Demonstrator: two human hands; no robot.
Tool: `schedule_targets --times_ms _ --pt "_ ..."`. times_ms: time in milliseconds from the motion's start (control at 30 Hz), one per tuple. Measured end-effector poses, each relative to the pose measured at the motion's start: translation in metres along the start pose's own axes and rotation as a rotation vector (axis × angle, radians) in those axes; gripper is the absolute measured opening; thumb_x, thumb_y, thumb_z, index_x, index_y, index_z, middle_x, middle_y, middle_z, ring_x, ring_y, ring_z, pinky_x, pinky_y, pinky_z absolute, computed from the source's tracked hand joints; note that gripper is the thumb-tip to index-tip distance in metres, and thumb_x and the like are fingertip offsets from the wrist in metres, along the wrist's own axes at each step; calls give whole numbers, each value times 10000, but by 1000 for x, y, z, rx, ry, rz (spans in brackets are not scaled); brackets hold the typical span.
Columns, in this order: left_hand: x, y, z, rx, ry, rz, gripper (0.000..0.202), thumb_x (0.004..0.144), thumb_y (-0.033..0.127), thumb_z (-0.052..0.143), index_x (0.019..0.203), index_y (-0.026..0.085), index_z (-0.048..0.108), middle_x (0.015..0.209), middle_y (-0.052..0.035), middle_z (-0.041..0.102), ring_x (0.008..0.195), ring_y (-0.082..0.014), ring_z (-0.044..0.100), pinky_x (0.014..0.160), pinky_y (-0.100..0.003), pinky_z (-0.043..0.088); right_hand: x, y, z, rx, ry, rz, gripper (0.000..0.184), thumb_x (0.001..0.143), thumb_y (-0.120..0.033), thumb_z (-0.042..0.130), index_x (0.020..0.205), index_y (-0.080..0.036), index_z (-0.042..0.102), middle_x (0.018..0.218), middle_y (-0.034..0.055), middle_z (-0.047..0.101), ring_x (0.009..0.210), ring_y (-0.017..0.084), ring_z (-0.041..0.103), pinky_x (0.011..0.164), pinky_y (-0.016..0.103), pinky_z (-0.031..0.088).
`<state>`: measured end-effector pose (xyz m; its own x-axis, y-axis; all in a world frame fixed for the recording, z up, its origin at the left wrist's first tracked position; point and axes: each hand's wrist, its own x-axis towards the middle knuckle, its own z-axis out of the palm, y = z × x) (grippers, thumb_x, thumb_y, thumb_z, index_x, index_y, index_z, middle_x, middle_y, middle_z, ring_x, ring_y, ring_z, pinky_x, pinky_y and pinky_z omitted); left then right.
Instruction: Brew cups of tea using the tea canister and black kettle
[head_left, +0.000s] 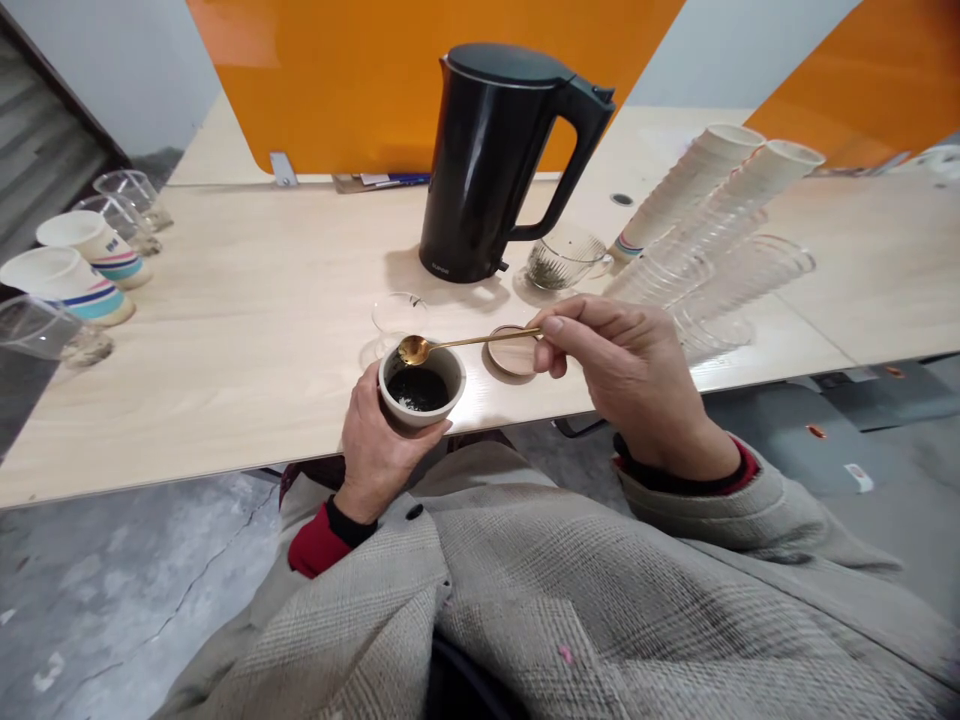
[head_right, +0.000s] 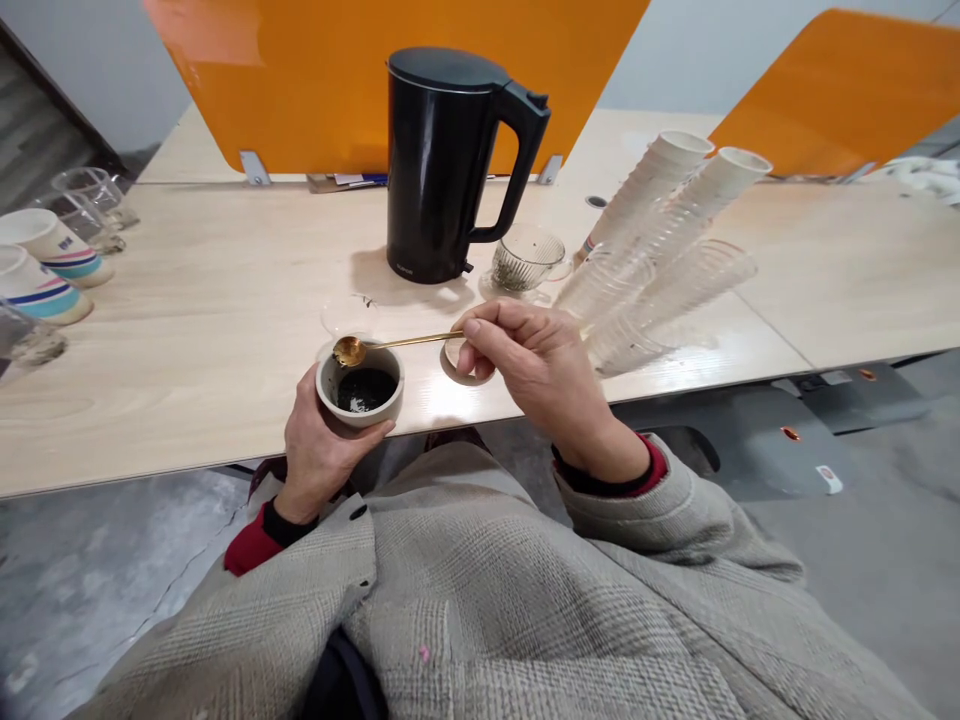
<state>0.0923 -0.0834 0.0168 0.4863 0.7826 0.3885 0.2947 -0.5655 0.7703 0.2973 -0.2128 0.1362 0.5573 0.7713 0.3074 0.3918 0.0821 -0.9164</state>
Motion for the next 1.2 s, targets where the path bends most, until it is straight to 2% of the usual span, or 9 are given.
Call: schedule_targets --times_ms 200,367,467,667,833,933,1033,1200 --pt "1 -1 1 3 4 11 1004 655 497 971 1485 240 467 1455 -143 667 1366 -367 662 1157 -548 546 5 11 -2 142 20 141 274 906 -439 809 762 -231 702 595 -29 635 503 101 536 485 245 469" --pt "1 -1 2 12 18 24 1001 651 465 976 1481 231 468 1446 -151 672 1364 -369 664 1152 -542 552 11 18 -3 202 55 161 247 870 -409 825 764 -230 692 586 -33 619 496 98 515 470 241 436" --pt "1 -1 2 13 25 21 999 649 466 977 1479 239 470 1433 -143 677 1351 -367 671 1141 -543 557 18 18 -3 172 121 103 236 881 -419 811 787 -242 686 593 -35 613 505 110 515 473 255 436" --pt "2 -3 2 -7 19 24 1009 643 490 983 1479 244 474 1440 -146 673 1354 -368 668 1148 -561 548 29 10 14 -50 230 -165 246 1014 -469 662 865 -274 659 685 -22 643 589 144 583 588 304 511" --pt "2 -4 3 6 23 21 1029 646 500 982 1494 240 462 1447 -156 668 1368 -371 662 1164 -563 538 37 23 39 -355 65 -333 240 1017 -379 643 803 -273 666 741 4 706 731 184 671 725 328 542" --pt "1 -6 3 4 20 26 1038 646 506 980 1500 231 457 1461 -166 662 1382 -376 655 1172 -566 533 41 29 42 -384 100 -363 228 1034 -335 607 831 -269 687 758 3 724 721 176 679 736 324 545" --pt "2 -6 3 -6 23 27 1033 643 520 978 1492 231 466 1451 -165 668 1372 -376 663 1166 -565 539 42 27 35 -338 156 -363 215 1034 -341 616 848 -280 703 759 -7 724 657 156 659 692 315 548" --pt "2 -5 3 -2 30 38 997 656 488 971 1482 240 472 1450 -158 676 1370 -370 666 1159 -556 550 40 25 22 -188 231 -271 193 1026 -402 673 899 -266 721 720 -22 709 607 131 634 626 287 554"
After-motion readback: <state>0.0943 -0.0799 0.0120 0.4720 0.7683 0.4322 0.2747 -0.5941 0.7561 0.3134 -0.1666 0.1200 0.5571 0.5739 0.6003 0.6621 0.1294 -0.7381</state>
